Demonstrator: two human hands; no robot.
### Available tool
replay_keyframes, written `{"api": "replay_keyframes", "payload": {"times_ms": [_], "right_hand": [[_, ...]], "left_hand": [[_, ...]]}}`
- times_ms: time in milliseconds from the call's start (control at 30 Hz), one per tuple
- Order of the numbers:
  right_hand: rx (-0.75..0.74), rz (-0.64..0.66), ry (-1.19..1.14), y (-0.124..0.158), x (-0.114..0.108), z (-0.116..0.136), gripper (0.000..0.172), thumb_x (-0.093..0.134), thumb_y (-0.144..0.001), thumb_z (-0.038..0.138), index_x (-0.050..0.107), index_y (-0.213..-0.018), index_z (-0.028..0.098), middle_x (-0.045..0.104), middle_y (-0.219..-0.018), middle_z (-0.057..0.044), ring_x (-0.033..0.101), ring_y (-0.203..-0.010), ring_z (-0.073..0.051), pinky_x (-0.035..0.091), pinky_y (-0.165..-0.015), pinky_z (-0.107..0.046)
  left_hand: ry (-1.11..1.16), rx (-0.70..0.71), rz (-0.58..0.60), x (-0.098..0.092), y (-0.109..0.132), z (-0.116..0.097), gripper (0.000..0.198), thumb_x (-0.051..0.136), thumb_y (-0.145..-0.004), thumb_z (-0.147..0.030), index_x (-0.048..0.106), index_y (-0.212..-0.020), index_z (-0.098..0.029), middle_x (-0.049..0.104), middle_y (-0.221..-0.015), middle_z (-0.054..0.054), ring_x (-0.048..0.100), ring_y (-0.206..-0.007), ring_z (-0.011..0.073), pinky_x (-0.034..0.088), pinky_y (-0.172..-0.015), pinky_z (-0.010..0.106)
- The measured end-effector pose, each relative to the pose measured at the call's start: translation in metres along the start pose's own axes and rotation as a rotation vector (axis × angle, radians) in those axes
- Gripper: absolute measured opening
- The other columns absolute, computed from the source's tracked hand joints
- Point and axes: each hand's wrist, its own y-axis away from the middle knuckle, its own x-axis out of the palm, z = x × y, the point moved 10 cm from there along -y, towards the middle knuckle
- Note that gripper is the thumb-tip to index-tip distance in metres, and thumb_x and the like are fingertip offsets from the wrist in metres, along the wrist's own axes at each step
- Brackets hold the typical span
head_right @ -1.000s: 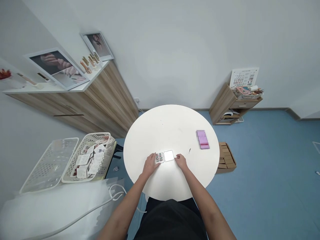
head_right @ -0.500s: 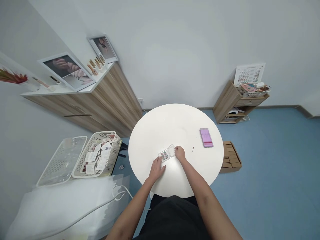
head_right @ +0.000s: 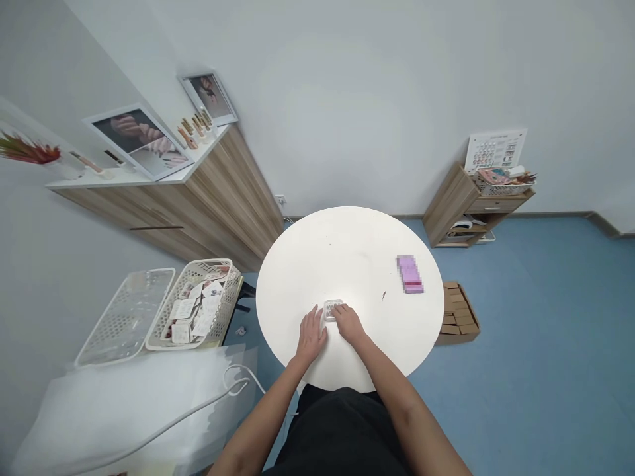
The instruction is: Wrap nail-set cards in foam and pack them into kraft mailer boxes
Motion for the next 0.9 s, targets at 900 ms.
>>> {"api": "replay_keyframes", "payload": {"times_ms": [900], "right_hand": [[0.093,0.155,-0.059,-0.008,0.019,-0.026,0.079,0.064,-0.078,0.030,0.030,-0.148,0.017,0.032,-0.154,-0.016,0.028,-0.141,-0.034,0.026,-0.112,-0.052]], "left_hand": [[-0.197,-0.403,0.431,0.058,-0.007,0.056,0.118,0.068,-0.066,-0.064,0.004,-0.154,-0.017,-0.005,-0.160,0.021,-0.006,-0.145,0.0447,0.012,-0.099,0.080]]}}
